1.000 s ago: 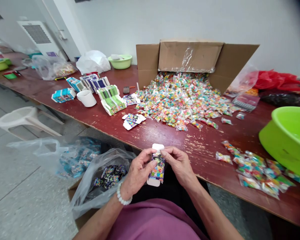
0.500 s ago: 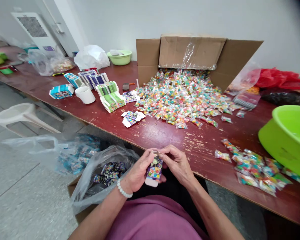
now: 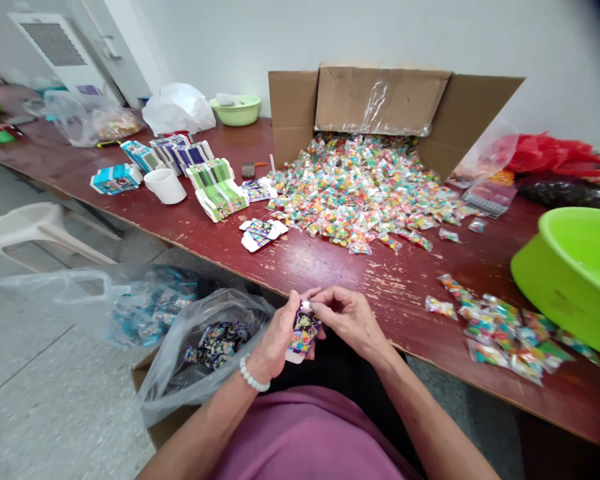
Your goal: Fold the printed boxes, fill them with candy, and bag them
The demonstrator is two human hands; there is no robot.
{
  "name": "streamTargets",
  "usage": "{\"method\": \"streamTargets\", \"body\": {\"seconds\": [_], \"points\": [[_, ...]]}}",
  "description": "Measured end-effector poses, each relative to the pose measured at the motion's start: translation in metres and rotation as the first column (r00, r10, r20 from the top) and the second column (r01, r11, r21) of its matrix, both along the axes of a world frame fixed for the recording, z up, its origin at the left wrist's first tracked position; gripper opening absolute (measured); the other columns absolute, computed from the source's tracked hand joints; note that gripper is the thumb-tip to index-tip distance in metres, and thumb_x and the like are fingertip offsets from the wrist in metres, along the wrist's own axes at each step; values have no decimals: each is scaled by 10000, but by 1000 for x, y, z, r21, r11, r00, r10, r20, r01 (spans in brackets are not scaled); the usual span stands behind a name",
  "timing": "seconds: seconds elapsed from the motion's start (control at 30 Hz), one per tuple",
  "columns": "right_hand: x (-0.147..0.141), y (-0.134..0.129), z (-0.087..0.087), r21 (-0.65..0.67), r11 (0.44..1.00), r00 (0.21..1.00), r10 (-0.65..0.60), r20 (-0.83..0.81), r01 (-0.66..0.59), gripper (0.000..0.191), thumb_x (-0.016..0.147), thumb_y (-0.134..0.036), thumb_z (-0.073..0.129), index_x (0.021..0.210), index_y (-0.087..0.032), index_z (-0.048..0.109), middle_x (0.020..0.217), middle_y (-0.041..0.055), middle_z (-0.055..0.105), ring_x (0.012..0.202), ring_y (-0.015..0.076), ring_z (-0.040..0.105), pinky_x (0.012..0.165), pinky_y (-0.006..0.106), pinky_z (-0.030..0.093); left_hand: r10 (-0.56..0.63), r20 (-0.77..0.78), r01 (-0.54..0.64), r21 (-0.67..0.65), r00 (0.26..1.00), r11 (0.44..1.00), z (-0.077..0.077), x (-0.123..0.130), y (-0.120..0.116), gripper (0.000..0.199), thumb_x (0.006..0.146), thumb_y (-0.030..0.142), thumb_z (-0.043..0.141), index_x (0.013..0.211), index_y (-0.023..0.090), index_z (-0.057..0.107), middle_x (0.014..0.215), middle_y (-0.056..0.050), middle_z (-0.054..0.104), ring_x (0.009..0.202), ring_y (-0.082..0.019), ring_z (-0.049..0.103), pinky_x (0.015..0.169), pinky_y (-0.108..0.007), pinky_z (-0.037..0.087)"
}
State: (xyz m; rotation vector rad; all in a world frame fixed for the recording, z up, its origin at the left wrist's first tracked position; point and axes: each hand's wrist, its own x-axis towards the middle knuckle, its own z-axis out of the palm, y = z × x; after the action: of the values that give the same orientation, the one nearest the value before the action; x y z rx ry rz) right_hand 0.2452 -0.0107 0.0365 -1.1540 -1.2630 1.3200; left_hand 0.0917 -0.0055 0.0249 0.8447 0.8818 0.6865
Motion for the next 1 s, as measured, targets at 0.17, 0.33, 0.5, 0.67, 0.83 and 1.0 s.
{"method": "streamTargets", "body": {"seconds": [0.17, 0.33, 0.5, 0.67, 0.83, 1.0], "points": [[-1, 0, -5, -37, 999, 996, -14, -90, 11, 216, 822, -341, 695, 736, -161, 615, 1038, 83, 727, 449, 64, 548, 443, 230, 461, 1, -45, 1, 45, 999, 999, -1, 0, -1, 758, 896, 721, 349, 1411, 188, 509, 690, -43, 657, 423, -122, 579, 395, -206, 423], [3, -5, -10, 43, 998, 997, 57, -47, -55, 194, 883, -349, 648, 787, -181, 642, 1089, 76, 705, 552, 90, 579, 509, 246, 500, 8, -51, -9, -20, 999, 1000, -5, 1, 1, 758, 887, 722, 370, 1382, 174, 539, 675, -37, 644, 414, -125, 574, 392, -215, 431], [-3, -17, -19, 243, 969, 982, -10, 191, -38, 144, 936, -324, 582, 968, -232, 688, 1078, 65, 680, 850, 173, 650, 744, 308, 535, 51, 4, -50, -118, 999, 992, -9, 2, 3, 705, 879, 725, 382, 1348, 224, 544, 702, -20, 642, 403, -135, 575, 375, -228, 425], [18, 10, -30, 248, 968, 923, -51, 381, -48, 195, 948, -340, 542, 997, -214, 683, 973, 60, 700, 864, 193, 657, 798, 325, 521, 95, 106, -71, -207, 990, 976, -14, 0, -1, 444, 865, 491, 607, 1239, 262, 533, 782, -4, 653, 509, -154, 628, 466, -260, 497], [86, 92, -39, 397, 871, 533, -491, 689, 290, 389, 889, -354, 555, 1227, -168, 600, 1210, 160, 639, 1107, 311, 577, 937, 453, 457, 122, 163, -76, -260, 979, 963, -24, -8, -15, 323, 857, 327, 651, 1156, 232, 575, 896, -27, 651, 725, -134, 640, 645, -235, 497], [105, 117, -58, 366, 896, 481, -443, 756, 250, 489, 813, -333, 641, 1289, -232, 589, 1348, 154, 571, 1168, 383, 516, 951, 564, 402, 86, 68, -61, -316, 994, 947, -41, -23, -31, 387, 771, 349, 751, 1113, 223, 621, 822, 9, 579, 655, -110, 551, 603, -233, 446]]}}
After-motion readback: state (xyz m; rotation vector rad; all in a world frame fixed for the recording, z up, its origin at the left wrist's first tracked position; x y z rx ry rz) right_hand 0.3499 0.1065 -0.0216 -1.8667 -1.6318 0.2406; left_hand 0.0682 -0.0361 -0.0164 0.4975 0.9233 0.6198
